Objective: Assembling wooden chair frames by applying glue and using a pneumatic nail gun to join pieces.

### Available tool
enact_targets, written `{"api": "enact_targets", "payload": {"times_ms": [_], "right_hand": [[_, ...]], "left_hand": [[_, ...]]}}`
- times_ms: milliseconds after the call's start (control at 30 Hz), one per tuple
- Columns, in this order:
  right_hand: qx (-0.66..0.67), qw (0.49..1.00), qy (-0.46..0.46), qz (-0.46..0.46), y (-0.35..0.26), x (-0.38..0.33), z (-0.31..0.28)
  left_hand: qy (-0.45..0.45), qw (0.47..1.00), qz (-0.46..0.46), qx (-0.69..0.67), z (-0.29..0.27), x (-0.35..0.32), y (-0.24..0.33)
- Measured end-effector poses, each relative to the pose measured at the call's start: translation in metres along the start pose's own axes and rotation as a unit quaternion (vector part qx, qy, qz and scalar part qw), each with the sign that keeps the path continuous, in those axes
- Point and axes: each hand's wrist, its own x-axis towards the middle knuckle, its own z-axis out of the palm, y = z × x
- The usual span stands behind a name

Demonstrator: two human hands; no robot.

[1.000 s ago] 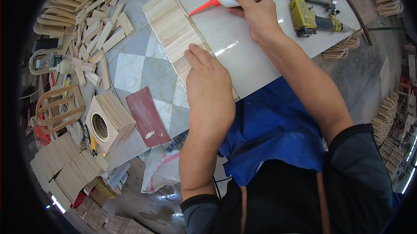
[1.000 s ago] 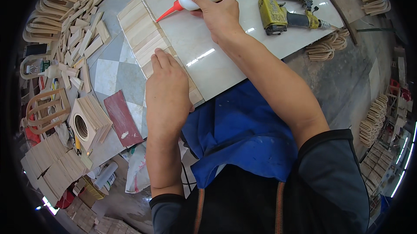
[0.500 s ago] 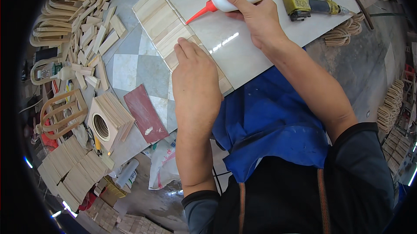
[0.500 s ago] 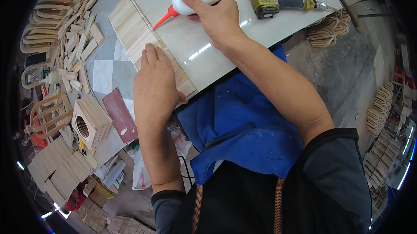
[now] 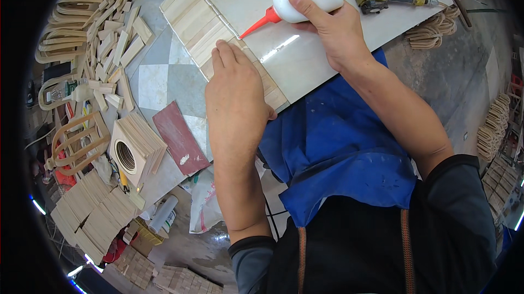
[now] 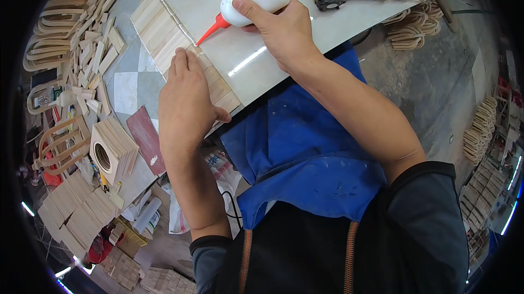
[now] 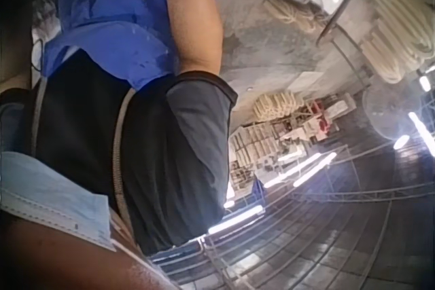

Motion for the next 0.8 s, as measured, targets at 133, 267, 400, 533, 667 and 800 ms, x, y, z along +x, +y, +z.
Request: {"api": "enact_targets", "payload": {"times_ms": [133, 267, 400, 533, 667, 800], "right_hand": [[-0.006, 1.0, -0.001, -0.001, 0.0, -0.009, -0.007], [-0.025, 1.0, -0.003, 0.001, -0.004, -0.02, -0.015], [-0.027, 0.999, -0.03, 0.016, -0.008, -0.032, -0.022], [-0.022, 0.999, -0.024, 0.015, -0.007, -0.042, -0.031], [-0.013, 1.0, -0.027, 0.008, -0.005, -0.048, -0.037], [-0.003, 0.999, -0.032, -0.001, -0.001, -0.051, -0.042]], "left_hand": [[-0.017, 1.0, -0.011, -0.004, -0.004, 0.001, 0.003], [-0.024, 1.0, -0.012, -0.003, -0.006, 0.0, 0.004], [-0.027, 0.999, -0.015, 0.006, -0.003, -0.001, 0.002], [-0.025, 1.0, -0.009, 0.008, -0.003, 0.0, 0.001], [-0.052, 0.998, -0.027, 0.017, -0.007, 0.003, 0.004], [-0.066, 0.997, -0.035, 0.027, -0.006, 0.002, 0.006]]}}
